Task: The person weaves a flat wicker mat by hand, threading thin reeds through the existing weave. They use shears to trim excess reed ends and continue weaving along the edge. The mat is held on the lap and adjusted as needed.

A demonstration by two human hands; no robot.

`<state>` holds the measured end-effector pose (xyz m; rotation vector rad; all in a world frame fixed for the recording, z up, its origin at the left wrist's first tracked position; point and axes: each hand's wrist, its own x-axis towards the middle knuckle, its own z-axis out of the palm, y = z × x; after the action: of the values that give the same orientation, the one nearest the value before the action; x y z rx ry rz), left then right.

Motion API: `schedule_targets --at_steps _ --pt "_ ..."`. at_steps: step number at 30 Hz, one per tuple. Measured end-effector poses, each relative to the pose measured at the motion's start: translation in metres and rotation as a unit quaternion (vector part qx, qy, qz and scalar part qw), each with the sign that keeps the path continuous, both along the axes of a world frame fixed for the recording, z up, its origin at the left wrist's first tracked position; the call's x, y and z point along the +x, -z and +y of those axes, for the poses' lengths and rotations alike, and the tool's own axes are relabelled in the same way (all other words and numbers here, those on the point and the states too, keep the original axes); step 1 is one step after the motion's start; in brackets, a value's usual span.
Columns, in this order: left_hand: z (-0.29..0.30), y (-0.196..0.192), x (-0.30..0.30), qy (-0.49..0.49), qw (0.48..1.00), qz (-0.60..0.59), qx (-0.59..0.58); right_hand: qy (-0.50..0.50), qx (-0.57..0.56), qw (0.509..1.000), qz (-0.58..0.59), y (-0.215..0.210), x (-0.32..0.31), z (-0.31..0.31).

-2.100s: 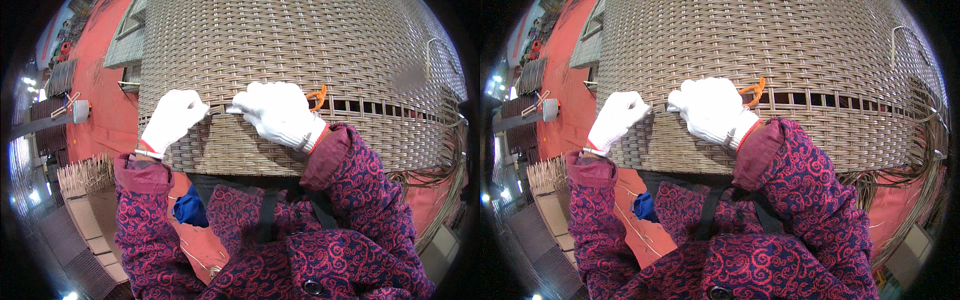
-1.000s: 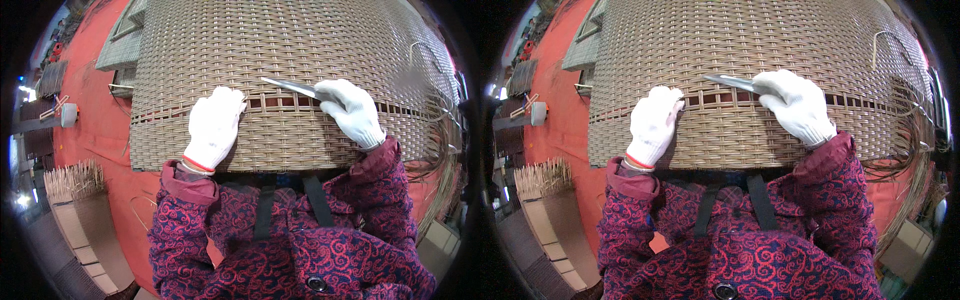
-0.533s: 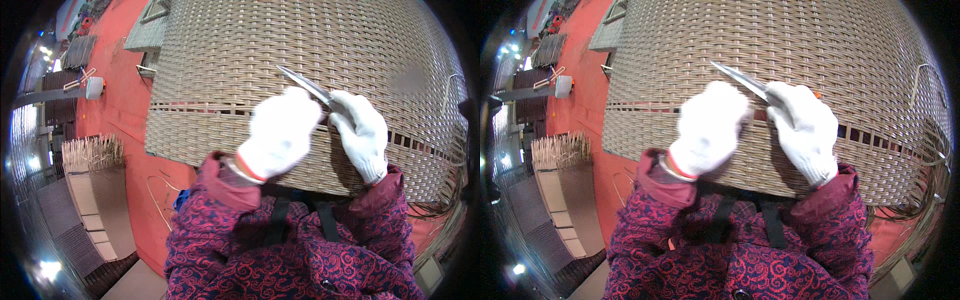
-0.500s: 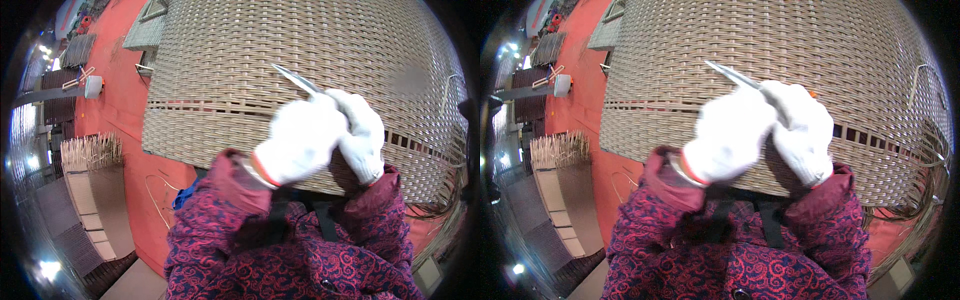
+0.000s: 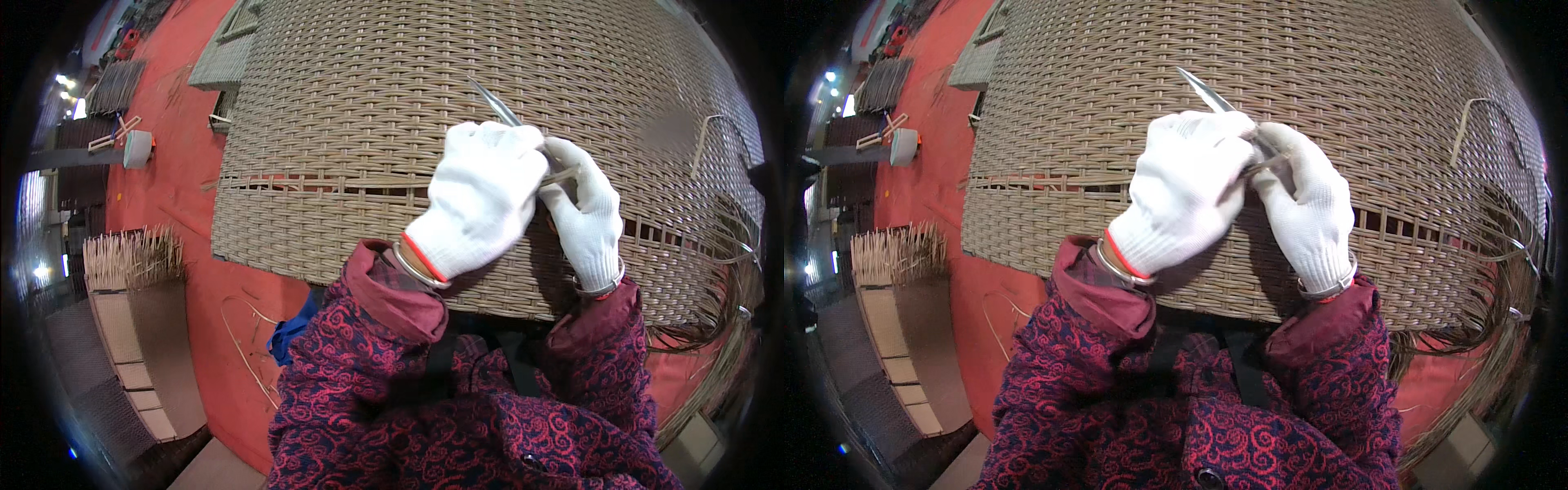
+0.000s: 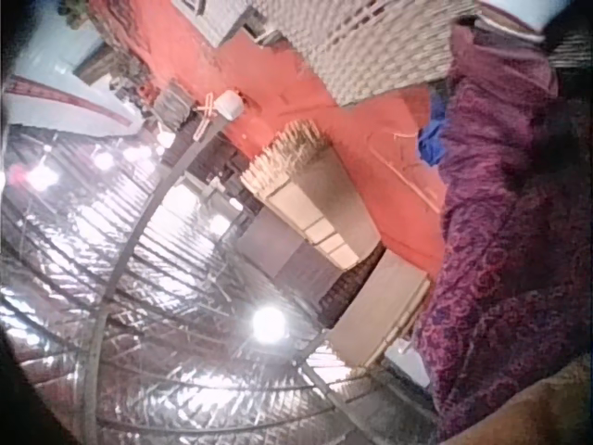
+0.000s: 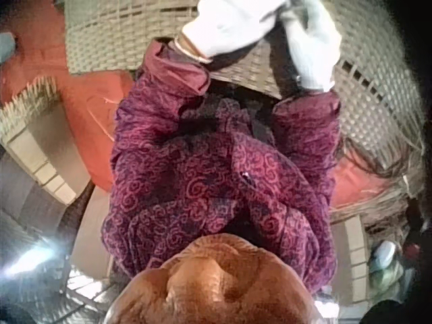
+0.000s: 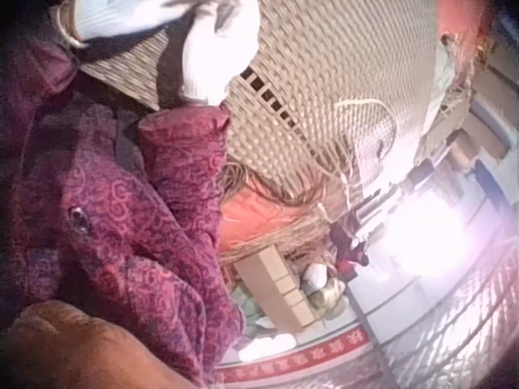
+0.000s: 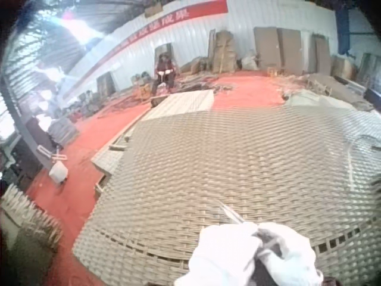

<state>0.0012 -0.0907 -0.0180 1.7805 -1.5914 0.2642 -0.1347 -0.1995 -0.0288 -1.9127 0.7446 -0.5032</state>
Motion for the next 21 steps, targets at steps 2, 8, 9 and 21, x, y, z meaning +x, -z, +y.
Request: schedule_targets --at_steps 2,8,9,21 --pt "-0.002 0.005 0.006 0.014 1.000 -0.010 0.012 0.004 0.028 0.999 0.040 -0.008 -0.011 -0.008" --pt "0.021 -0.003 0.020 -0.044 0.982 0.178 0.055 0.059 0.327 0.933 -0.140 -0.031 -0.039 -0.022" --pt "0.033 -0.011 0.025 -0.042 0.948 0.297 0.102 0.036 0.333 0.927 -0.168 -0.035 -0.042 -0.021" --pt "0.148 -0.059 0.086 -0.138 0.889 0.401 0.171 -0.292 -0.356 0.880 0.113 -0.042 0.015 0.026"
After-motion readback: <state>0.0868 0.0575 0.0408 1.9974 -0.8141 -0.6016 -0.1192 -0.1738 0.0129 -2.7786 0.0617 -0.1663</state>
